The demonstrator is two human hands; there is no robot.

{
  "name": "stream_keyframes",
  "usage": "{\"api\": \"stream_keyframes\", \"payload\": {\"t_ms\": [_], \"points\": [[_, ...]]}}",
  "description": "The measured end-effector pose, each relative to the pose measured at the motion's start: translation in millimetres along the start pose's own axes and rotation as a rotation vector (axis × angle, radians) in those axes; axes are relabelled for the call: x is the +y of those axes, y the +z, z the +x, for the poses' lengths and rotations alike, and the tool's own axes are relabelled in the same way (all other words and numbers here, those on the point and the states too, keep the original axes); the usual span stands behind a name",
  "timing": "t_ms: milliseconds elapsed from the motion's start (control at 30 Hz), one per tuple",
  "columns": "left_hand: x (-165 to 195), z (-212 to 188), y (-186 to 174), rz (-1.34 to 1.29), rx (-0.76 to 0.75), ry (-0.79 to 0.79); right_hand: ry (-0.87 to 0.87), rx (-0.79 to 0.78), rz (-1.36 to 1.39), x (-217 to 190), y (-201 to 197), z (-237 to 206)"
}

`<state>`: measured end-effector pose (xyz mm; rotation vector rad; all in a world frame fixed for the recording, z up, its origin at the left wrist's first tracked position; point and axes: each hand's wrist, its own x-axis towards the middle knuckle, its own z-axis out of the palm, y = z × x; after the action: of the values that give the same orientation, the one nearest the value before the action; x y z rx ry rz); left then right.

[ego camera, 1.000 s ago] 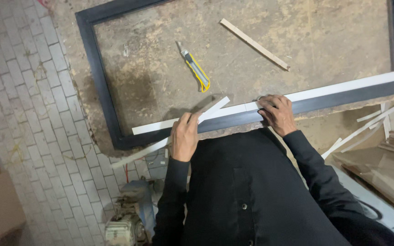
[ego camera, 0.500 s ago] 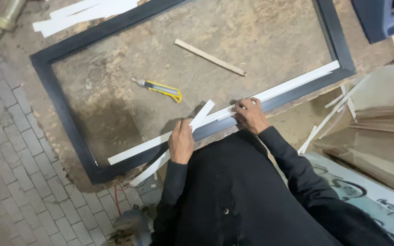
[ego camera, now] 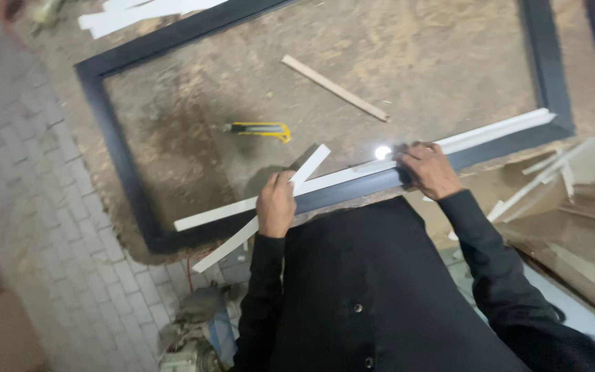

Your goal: The person cuts a white strip with a utility knife, fits the cut pieces along the inner edge of a black frame lying on the workbench, then cuts a thin wooden batten to length with the same knife and presses the strips into place along the frame.

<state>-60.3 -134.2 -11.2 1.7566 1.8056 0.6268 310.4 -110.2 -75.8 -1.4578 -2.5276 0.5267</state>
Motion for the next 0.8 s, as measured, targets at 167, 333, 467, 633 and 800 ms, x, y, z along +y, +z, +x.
{"api": "stream_keyframes", "payload": {"t_ms": [167, 333, 467, 633, 800], "points": [[3, -7, -1, 0.012, -0.008, -0.059, -0.039, 0.069, 0.023, 2, -1, 2], [1, -11, -6, 0.018, -0.039, -0.057, -0.052, 0.061, 0.043, 1, -3, 9], [-10, -9, -14, 0.075, 0.019, -0.025, 0.009, 0.031, 0.038, -3, 1, 17], [-33, -4, -13, 0.153, -0.117, -0.056, 0.033, 0.084, 0.057, -13, 21, 24], [-54, -13, 10, 0.182, -0.078, 0.031, 0.081, 0.186, 0.069, -14, 37, 19]]}}
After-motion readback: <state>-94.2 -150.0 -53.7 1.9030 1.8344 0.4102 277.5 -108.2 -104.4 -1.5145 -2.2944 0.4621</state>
